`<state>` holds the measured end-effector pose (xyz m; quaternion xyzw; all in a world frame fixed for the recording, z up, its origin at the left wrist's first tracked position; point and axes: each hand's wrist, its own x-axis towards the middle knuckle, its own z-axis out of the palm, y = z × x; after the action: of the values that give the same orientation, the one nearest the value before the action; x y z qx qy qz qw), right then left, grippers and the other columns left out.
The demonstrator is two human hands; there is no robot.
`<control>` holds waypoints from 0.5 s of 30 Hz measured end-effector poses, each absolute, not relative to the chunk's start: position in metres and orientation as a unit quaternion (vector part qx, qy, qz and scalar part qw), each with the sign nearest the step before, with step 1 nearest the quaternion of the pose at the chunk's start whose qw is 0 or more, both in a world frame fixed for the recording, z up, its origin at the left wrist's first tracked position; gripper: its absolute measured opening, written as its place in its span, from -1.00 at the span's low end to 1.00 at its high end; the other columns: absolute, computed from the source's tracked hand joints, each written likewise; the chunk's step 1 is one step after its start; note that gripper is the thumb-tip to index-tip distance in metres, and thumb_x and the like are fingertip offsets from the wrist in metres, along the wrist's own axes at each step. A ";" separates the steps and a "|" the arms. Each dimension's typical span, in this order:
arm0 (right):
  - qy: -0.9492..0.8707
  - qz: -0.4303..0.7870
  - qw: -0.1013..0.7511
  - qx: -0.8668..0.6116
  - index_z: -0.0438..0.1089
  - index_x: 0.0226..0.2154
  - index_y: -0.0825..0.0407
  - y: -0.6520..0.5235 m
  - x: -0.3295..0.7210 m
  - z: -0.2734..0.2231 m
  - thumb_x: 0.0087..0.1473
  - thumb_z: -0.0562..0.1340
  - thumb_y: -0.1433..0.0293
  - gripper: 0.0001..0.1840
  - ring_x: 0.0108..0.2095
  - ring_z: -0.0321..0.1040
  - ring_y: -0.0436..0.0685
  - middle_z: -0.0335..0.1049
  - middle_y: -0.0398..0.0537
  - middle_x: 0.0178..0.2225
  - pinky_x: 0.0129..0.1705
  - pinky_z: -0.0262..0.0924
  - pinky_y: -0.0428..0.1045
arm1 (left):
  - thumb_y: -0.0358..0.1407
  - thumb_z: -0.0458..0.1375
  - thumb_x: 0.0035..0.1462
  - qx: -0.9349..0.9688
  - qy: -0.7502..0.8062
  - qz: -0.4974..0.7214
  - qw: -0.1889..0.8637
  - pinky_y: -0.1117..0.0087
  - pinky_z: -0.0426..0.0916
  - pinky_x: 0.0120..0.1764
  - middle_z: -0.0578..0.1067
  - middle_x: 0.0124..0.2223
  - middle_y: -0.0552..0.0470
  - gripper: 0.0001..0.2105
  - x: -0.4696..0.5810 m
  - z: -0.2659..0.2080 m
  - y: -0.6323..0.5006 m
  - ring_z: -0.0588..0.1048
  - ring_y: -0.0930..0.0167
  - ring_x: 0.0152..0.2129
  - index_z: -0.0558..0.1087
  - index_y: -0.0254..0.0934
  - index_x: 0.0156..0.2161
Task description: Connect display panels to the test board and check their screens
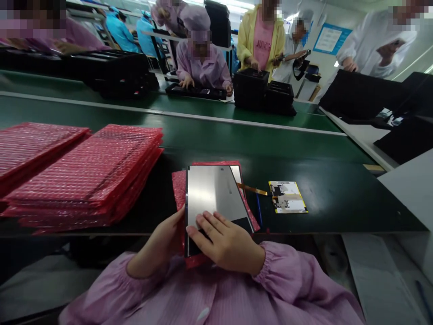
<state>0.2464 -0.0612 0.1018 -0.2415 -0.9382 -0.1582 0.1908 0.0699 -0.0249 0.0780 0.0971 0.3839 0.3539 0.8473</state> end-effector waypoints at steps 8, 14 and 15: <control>-0.953 -0.109 0.197 -0.202 0.30 0.13 0.25 -0.059 0.251 0.102 0.38 -0.01 0.35 -0.58 0.19 0.23 0.27 0.31 0.20 0.13 0.26 0.13 0.19 | -0.38 0.37 -0.36 0.155 0.449 0.453 0.754 0.47 0.48 -0.44 0.54 -0.37 0.09 -0.45 0.060 0.076 -0.031 0.54 0.36 -0.46 0.39 -0.22 -0.12; -0.821 -0.050 0.284 -0.493 0.28 0.12 0.15 -0.009 0.308 0.107 0.19 0.01 0.49 -0.55 0.09 0.31 0.17 0.36 0.14 0.07 0.20 0.17 0.16 | -0.40 0.19 -0.10 0.116 0.573 0.433 0.686 0.43 0.42 -0.61 0.47 -0.52 0.07 -0.77 0.017 0.100 -0.034 0.45 0.38 -0.66 0.42 -0.27 -0.24; -0.809 -0.038 0.261 -0.525 0.31 0.10 0.20 0.003 0.316 0.100 0.09 0.06 0.51 -0.50 0.03 0.35 0.23 0.40 0.19 0.01 0.19 0.17 0.23 | -0.39 0.16 -0.06 0.114 0.581 0.428 0.683 0.44 0.43 -0.60 0.47 -0.52 0.04 -0.80 0.012 0.103 -0.033 0.45 0.39 -0.66 0.43 -0.29 -0.24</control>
<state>0.3155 0.0030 0.0996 -0.5253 -0.8090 -0.0377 0.2612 0.0123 -0.0330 0.1029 0.1136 0.5810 0.4281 0.6829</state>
